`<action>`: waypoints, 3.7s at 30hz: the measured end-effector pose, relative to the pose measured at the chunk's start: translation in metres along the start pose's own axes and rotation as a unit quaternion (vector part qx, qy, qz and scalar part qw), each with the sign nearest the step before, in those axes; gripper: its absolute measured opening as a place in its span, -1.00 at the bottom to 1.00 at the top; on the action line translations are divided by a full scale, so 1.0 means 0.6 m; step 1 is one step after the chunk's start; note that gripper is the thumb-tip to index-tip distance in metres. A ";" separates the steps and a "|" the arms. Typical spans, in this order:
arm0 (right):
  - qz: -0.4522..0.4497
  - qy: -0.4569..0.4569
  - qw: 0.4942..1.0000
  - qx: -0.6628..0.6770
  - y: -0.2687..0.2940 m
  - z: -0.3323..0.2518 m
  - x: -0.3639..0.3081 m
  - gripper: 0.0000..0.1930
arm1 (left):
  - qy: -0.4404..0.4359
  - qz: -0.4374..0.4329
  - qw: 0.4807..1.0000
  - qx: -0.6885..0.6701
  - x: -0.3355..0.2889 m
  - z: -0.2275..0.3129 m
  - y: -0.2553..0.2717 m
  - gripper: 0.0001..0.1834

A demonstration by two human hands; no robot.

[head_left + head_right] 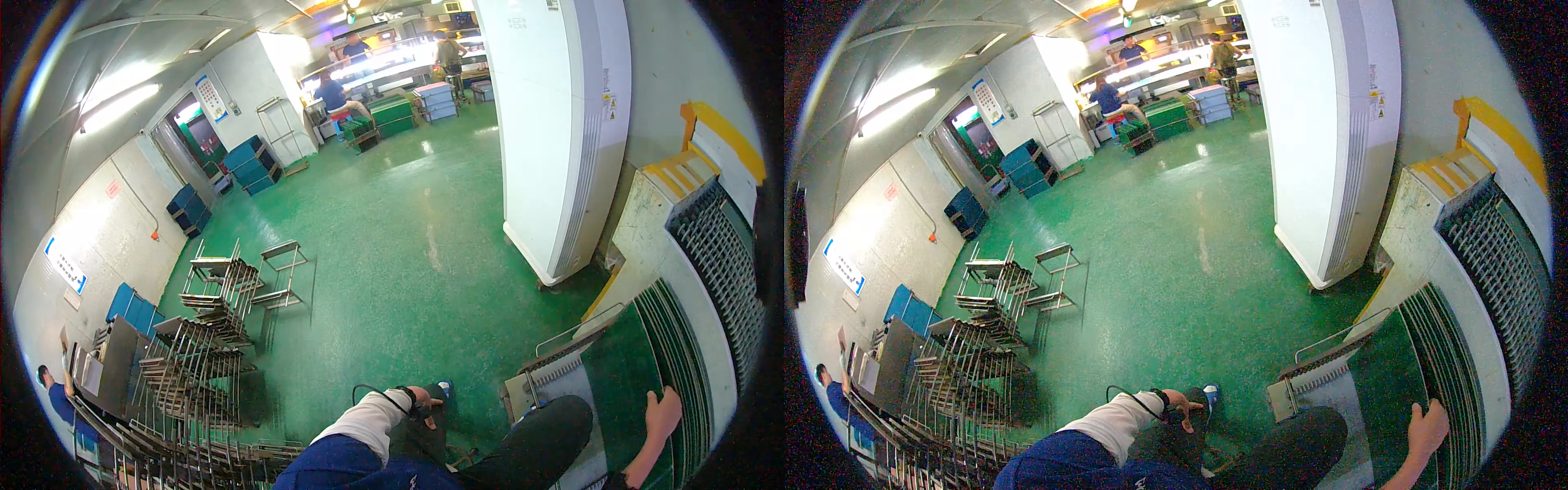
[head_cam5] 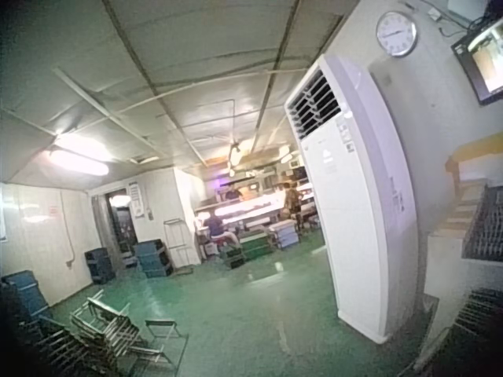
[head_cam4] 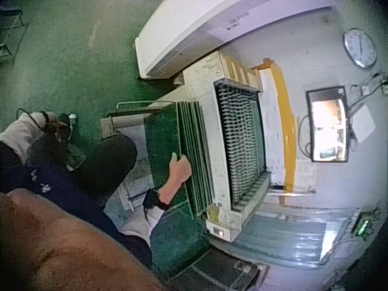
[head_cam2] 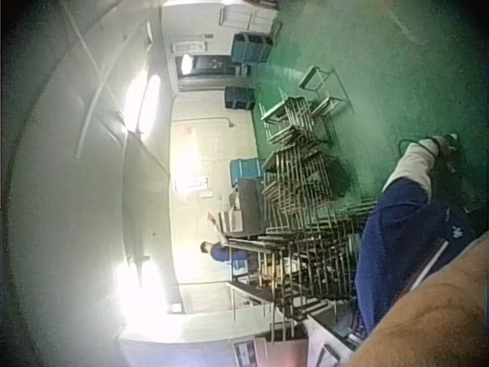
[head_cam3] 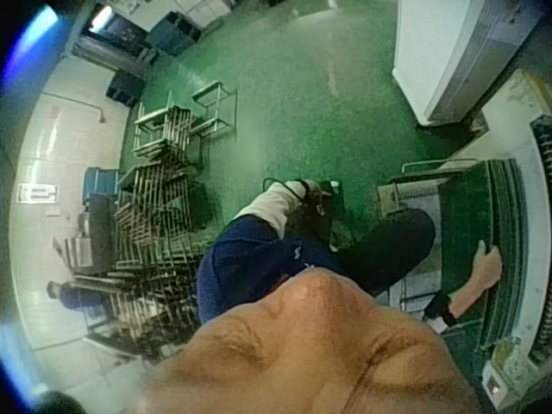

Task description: The recorder loads green PCB boards one by one into a processing machine from a storage rack.

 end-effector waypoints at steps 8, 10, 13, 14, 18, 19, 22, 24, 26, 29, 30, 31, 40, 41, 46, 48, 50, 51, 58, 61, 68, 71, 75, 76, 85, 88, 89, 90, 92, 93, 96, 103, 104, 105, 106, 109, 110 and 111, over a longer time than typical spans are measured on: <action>-0.006 -0.003 1.000 0.004 -0.005 -0.001 0.003 -0.48 | 0.015 0.010 0.999 0.031 0.012 -0.013 0.001 0.42; -0.003 -0.006 1.000 0.008 -0.005 0.000 0.002 -0.48 | 0.013 0.010 0.999 0.032 0.014 -0.012 0.001 0.41; 0.007 -0.008 1.000 0.011 -0.006 0.001 0.001 -0.47 | 0.013 0.010 0.999 0.035 0.013 -0.010 0.001 0.39; -0.002 -0.012 1.000 0.011 -0.006 0.001 0.002 -0.47 | 0.014 0.009 0.999 0.036 0.012 -0.010 0.000 0.38; -0.006 -0.010 1.000 0.011 -0.006 0.000 0.005 -0.47 | 0.014 0.015 0.999 0.042 0.011 -0.007 -0.003 0.36; -0.001 -0.005 1.000 0.011 -0.007 0.001 0.005 -0.48 | 0.014 0.015 0.999 0.044 0.011 -0.006 -0.004 0.35; -0.011 -0.014 1.000 0.016 0.003 -0.006 0.000 -0.47 | 0.014 0.018 0.999 0.049 0.010 -0.004 -0.004 0.33; -0.006 -0.010 1.000 0.013 -0.004 0.000 0.004 -0.46 | 0.012 0.018 0.998 0.052 0.011 -0.002 -0.005 0.32; -0.003 -0.007 1.000 0.011 -0.012 0.008 0.009 -0.45 | 0.013 0.020 0.998 0.050 0.012 -0.003 -0.006 0.31; -0.007 -0.006 1.000 0.013 -0.019 0.012 0.012 -0.45 | 0.011 0.020 0.998 0.052 0.013 -0.003 -0.004 0.29; -0.009 -0.006 1.000 0.014 -0.015 0.009 0.010 -0.45 | 0.011 0.020 0.998 0.052 0.013 -0.002 -0.004 0.28; -0.011 -0.005 1.000 0.015 -0.011 0.006 0.009 -0.45 | 0.012 0.020 0.998 0.052 0.013 -0.002 -0.003 0.28; -0.011 -0.004 1.000 0.011 -0.008 0.003 0.008 -0.47 | 0.010 0.023 0.998 0.054 0.011 -0.004 -0.001 0.22; -0.007 -0.004 1.000 0.012 -0.009 0.004 0.008 -0.47 | 0.009 0.024 0.998 0.054 0.010 -0.004 -0.001 0.22; -0.003 -0.006 1.000 0.019 -0.003 -0.002 0.004 -0.48 | 0.010 0.024 0.998 0.052 0.010 -0.008 -0.003 0.19; 0.002 -0.003 1.000 0.021 0.000 -0.003 0.002 -0.48 | 0.010 0.025 0.998 0.054 0.010 -0.007 -0.002 0.18; 0.003 -0.003 1.000 0.024 -0.001 -0.002 0.003 -0.48 | 0.009 0.026 0.998 0.054 0.010 -0.007 -0.001 0.16; 0.001 -0.005 1.000 0.025 -0.003 0.000 0.004 -0.48 | 0.011 0.026 0.998 0.055 0.011 -0.008 -0.002 0.16; -0.016 -0.020 0.999 0.025 -0.001 -0.002 0.004 -0.47 | 0.010 0.025 0.998 0.054 0.011 -0.013 -0.001 0.11; -0.003 -0.008 1.000 0.024 0.004 -0.006 0.001 -0.47 | 0.009 0.026 0.998 0.053 0.012 -0.014 -0.001 0.10; -0.003 -0.012 1.000 0.019 0.001 -0.004 0.003 -0.48 | 0.008 0.029 0.998 0.057 0.013 -0.015 0.001 0.06; 0.006 -0.009 1.000 0.022 -0.004 0.000 0.004 -0.49 | 0.008 0.031 0.998 0.060 0.011 -0.010 0.004 0.04; 0.001 -0.008 1.000 0.025 -0.003 0.000 0.003 -0.48 | 0.009 0.035 0.997 0.064 0.011 -0.009 0.004 0.01; -0.004 -0.010 1.000 0.025 -0.002 -0.001 0.003 -0.48 | 0.009 0.035 0.997 0.065 0.011 -0.007 0.004 0.01; -0.011 -0.010 1.000 0.017 -0.005 0.001 0.005 -0.48 | 0.009 0.038 0.997 0.068 0.012 -0.004 0.003 -0.05; 0.000 -0.006 1.000 0.014 -0.006 0.001 0.004 -0.47 | 0.007 0.040 0.997 0.067 0.012 -0.006 0.001 -0.06; 0.000 -0.005 1.000 0.014 -0.007 0.002 0.005 -0.47 | 0.009 0.041 0.997 0.068 0.012 -0.005 0.002 -0.07; 0.000 -0.004 1.000 0.013 -0.008 0.003 0.006 -0.47 | 0.008 0.041 0.997 0.069 0.012 -0.006 0.002 -0.07; -0.003 -0.006 1.000 0.015 -0.008 0.004 0.007 -0.47 | 0.008 0.042 0.997 0.070 0.012 -0.005 0.002 -0.09; -0.006 -0.008 1.000 0.017 -0.007 0.003 0.007 -0.47 | 0.008 0.042 0.997 0.069 0.012 -0.005 0.001 -0.09; -0.004 -0.007 1.000 0.019 -0.009 0.005 0.009 -0.47 | 0.009 0.042 0.997 0.070 0.012 -0.005 0.002 -0.11; -0.005 -0.006 1.000 0.019 -0.010 0.007 0.010 -0.47 | 0.007 0.044 0.996 0.075 0.011 -0.005 0.002 -0.15; -0.012 -0.013 1.000 0.020 -0.008 0.006 0.009 -0.47 | 0.007 0.045 0.996 0.076 0.011 -0.004 0.002 -0.15; -0.018 -0.019 0.999 0.020 -0.001 0.001 0.007 -0.47 | 0.006 0.045 0.996 0.076 0.011 -0.005 0.002 -0.16; -0.024 -0.025 0.999 0.021 0.002 -0.002 0.005 -0.47 | 0.006 0.045 0.996 0.078 0.012 -0.004 0.002 -0.17; -0.003 -0.021 0.999 0.025 -0.004 0.009 0.008 -0.47 | 0.006 0.047 0.995 0.083 0.012 -0.006 0.003 -0.18; -0.020 -0.018 0.999 0.037 -0.009 0.009 0.012 -0.47 | 0.006 0.049 0.995 0.084 0.010 -0.009 0.002 -0.19; -0.036 -0.015 0.998 0.044 -0.003 0.006 0.018 -0.48 | 0.004 0.049 0.995 0.082 0.013 -0.012 -0.003 -0.19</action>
Point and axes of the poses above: each hand's wrist, its own x-axis towards the middle knuckle, its own y-axis out of the back of the hand, z = x × y, the point moved 6 cm from there along x, towards the middle knuckle, and after that the axes turned 9 degrees about -z, right-handed, at the moved point
